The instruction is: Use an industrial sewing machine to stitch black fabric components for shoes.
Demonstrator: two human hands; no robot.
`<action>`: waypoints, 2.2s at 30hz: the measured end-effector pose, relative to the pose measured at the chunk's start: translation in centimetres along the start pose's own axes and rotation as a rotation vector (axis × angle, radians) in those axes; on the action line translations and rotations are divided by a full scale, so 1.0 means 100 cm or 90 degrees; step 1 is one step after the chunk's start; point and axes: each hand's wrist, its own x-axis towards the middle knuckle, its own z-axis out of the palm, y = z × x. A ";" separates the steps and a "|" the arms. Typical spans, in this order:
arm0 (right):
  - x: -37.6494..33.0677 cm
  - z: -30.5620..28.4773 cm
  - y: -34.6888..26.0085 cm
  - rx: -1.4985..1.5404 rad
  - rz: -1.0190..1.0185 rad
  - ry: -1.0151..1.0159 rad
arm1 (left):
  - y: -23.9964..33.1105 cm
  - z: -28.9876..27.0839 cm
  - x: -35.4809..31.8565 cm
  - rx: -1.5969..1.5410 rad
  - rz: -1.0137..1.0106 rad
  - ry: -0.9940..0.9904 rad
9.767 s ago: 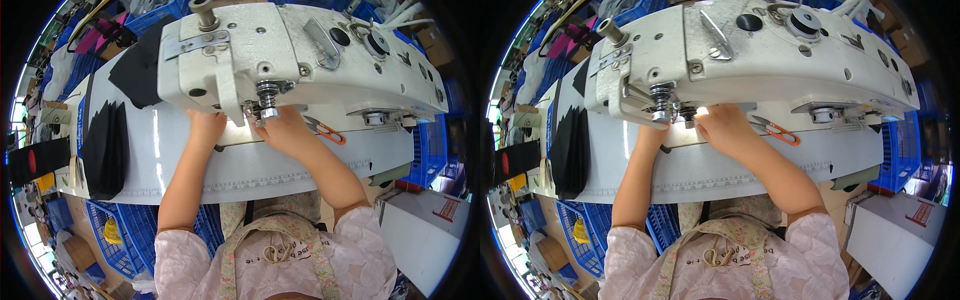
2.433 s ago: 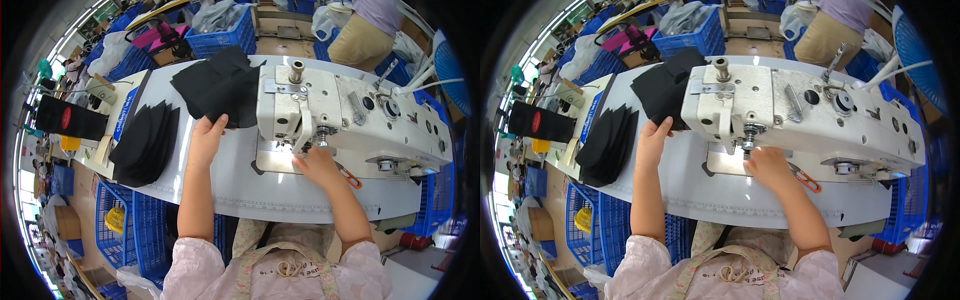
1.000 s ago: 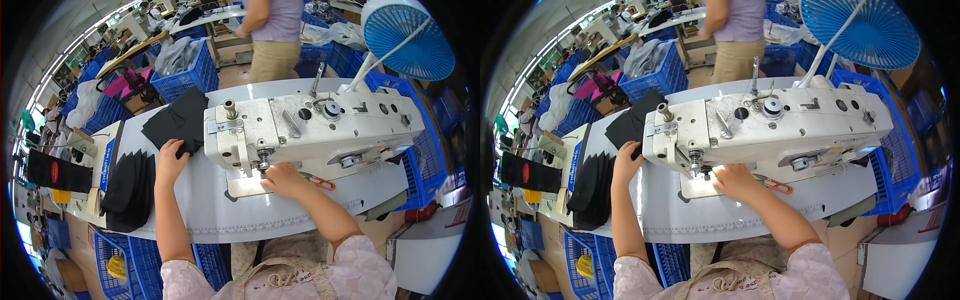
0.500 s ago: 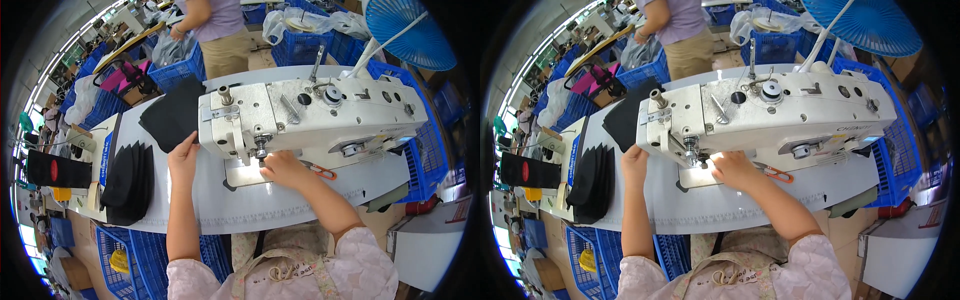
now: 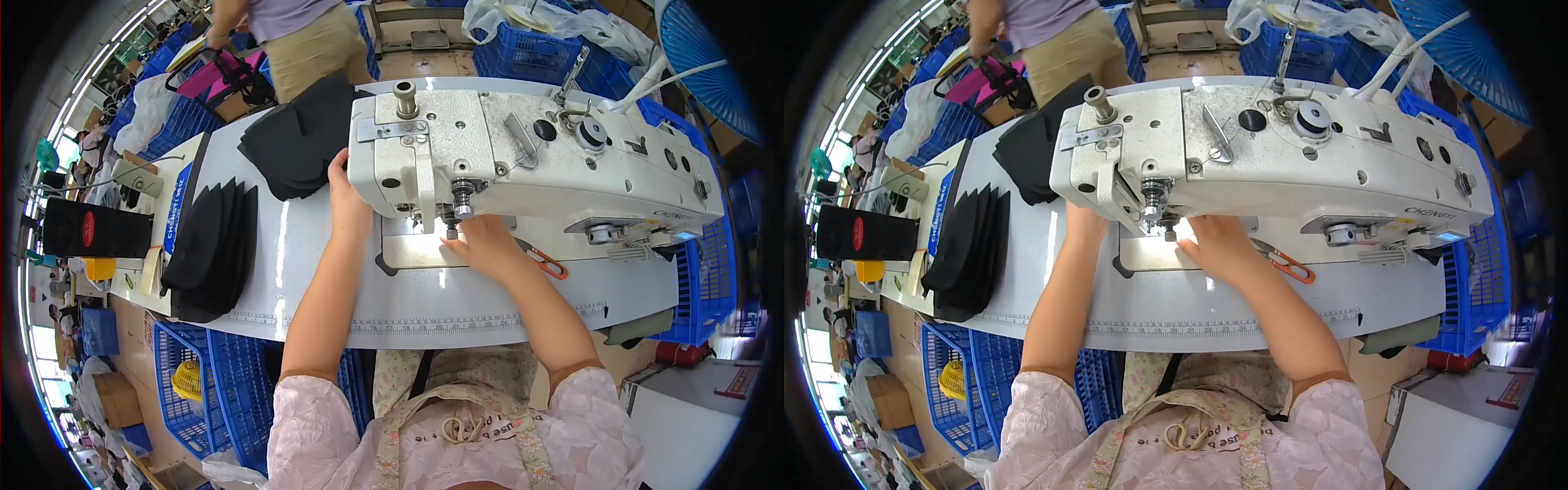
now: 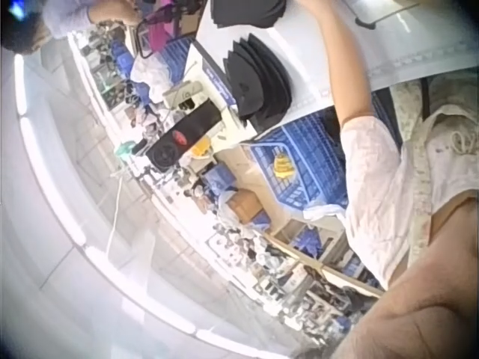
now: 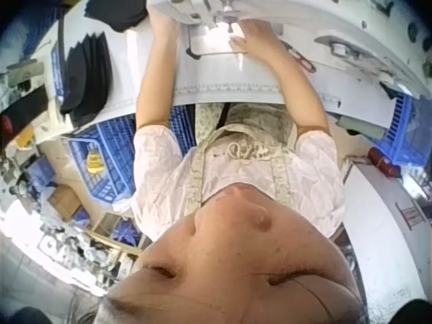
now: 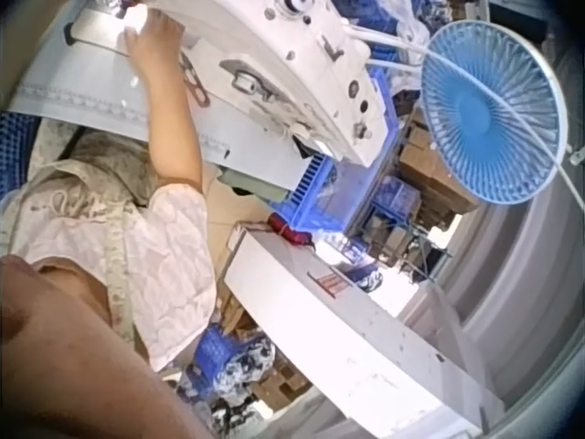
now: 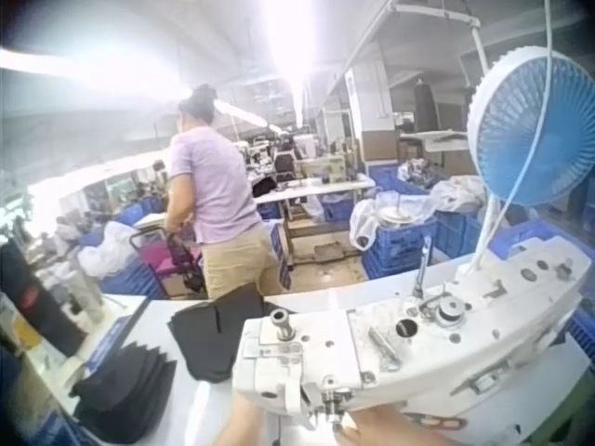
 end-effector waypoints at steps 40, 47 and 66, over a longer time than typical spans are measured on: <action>0.002 -0.024 -0.017 0.015 0.061 -0.126 | -0.023 -0.027 -0.027 0.648 0.210 -0.280; 0.004 -0.024 -0.018 -0.002 0.074 -0.167 | -0.024 -0.023 -0.029 0.615 0.241 -0.262; -0.001 -0.020 -0.021 0.002 0.022 -0.072 | -0.016 -0.019 -0.037 0.669 0.241 -0.290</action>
